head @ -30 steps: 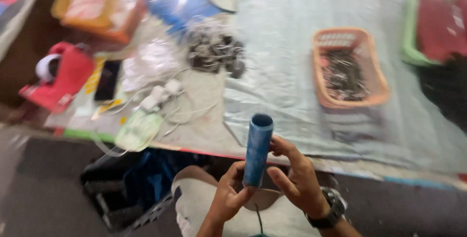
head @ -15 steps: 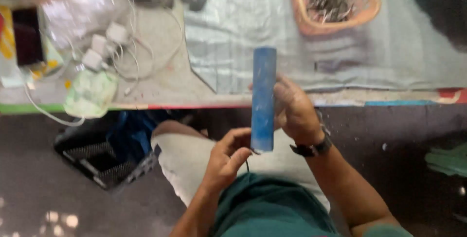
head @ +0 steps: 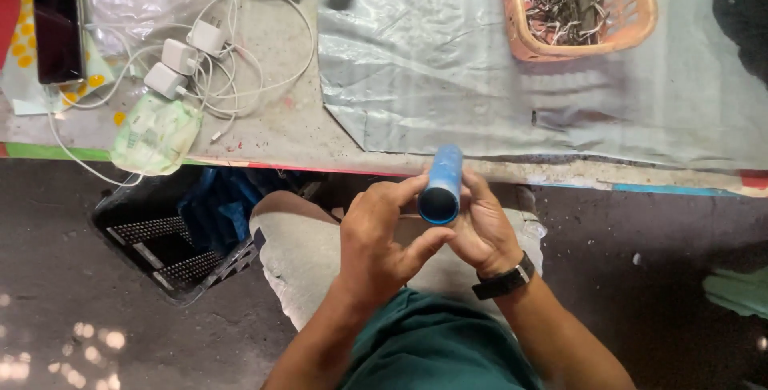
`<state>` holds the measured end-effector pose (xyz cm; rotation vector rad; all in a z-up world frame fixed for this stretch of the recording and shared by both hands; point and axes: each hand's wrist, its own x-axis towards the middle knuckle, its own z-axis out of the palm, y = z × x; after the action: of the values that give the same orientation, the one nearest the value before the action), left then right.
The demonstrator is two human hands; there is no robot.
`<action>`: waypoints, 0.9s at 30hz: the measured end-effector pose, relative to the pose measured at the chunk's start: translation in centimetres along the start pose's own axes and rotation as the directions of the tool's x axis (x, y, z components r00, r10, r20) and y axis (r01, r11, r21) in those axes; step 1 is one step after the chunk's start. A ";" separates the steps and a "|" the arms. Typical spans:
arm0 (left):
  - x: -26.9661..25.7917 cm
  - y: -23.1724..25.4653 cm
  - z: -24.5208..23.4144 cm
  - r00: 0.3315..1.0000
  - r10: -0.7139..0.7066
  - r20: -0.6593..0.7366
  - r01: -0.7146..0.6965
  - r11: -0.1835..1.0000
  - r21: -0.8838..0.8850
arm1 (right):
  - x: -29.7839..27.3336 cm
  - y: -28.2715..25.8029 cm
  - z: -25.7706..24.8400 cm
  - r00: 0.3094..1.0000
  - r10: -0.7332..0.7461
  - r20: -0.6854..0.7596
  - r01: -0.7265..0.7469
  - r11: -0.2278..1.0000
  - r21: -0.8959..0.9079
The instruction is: Inserting wicks into blue cylindrical molds and securing them at a workbench.
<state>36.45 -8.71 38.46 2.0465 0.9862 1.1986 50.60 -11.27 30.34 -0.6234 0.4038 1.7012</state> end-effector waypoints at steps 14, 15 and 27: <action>-0.4 -1.3 -0.4 0.973 -0.206 0.105 0.224 0.952 -0.211 | -1.2 -2.1 -1.1 0.901 -0.424 0.091 0.432 0.860 -0.271; -0.6 -1.7 -0.4 0.948 -0.281 0.151 0.315 0.898 -0.307 | -1.6 -2.1 -0.3 0.866 -0.483 0.129 0.498 0.807 -0.318; 0.6 -1.1 -0.1 0.961 0.093 0.260 -0.096 0.995 -0.002 | -0.2 0.2 0.6 0.982 -0.191 -0.006 0.191 0.981 -0.019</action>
<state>36.19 -7.63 37.98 2.2124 0.7782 0.9397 50.38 -11.15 30.90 -0.6608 0.3233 1.5212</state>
